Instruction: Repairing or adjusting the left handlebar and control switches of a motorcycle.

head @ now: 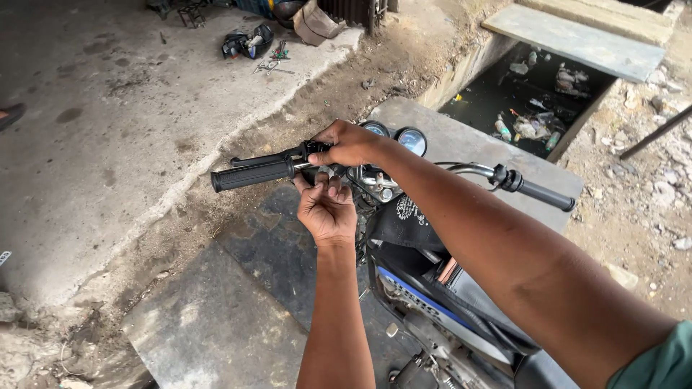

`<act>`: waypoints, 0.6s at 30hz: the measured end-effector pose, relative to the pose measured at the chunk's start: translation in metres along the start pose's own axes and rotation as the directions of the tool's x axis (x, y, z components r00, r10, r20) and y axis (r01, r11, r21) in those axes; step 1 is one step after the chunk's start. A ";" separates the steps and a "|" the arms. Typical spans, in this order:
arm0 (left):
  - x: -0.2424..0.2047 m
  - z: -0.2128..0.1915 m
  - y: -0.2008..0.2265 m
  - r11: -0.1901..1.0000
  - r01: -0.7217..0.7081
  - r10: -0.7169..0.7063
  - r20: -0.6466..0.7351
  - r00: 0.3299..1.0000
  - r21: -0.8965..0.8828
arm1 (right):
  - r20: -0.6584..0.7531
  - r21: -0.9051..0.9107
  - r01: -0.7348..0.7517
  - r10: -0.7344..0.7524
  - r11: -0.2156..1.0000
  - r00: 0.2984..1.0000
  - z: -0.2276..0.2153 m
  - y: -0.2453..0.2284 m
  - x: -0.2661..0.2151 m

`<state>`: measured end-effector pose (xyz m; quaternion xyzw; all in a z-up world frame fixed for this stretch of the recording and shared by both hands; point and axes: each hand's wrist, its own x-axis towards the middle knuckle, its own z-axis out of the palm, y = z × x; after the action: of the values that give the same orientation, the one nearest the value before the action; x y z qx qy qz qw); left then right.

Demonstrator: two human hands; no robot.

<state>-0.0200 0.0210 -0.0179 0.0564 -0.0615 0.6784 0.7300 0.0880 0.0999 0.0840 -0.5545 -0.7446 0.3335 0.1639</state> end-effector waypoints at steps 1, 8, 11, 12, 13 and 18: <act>-0.002 0.003 0.000 1.000 0.011 -0.010 -0.003 1.000 0.002 | -0.006 0.006 -0.007 0.007 1.000 1.000 0.000 -0.001 0.000; -0.006 0.009 -0.022 0.974 0.047 0.008 -0.236 0.972 0.224 | -0.023 0.004 -0.086 0.086 0.996 0.996 0.002 -0.002 0.001; -0.010 0.016 -0.032 0.963 0.083 -0.015 -0.256 0.966 0.255 | -0.050 -0.039 -0.129 0.127 0.991 0.991 -0.001 -0.003 0.000; -0.012 0.016 -0.036 0.964 0.104 -0.035 -0.271 0.962 0.246 | -0.063 -0.053 -0.162 0.158 0.985 0.985 0.000 -0.002 -0.002; -0.014 0.017 -0.039 0.964 0.107 -0.038 -0.272 0.962 0.242 | -0.063 -0.055 -0.166 0.162 0.985 0.985 0.000 -0.003 -0.002; -0.006 -0.001 -0.045 0.964 0.119 -0.068 -0.212 0.975 0.239 | -0.022 -0.023 -0.066 0.066 0.998 0.998 0.001 -0.001 -0.003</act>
<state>0.0244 0.0119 -0.0196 0.0815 0.1016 0.6474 0.7509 0.0872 0.0968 0.0844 -0.5841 -0.7281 0.3240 0.1540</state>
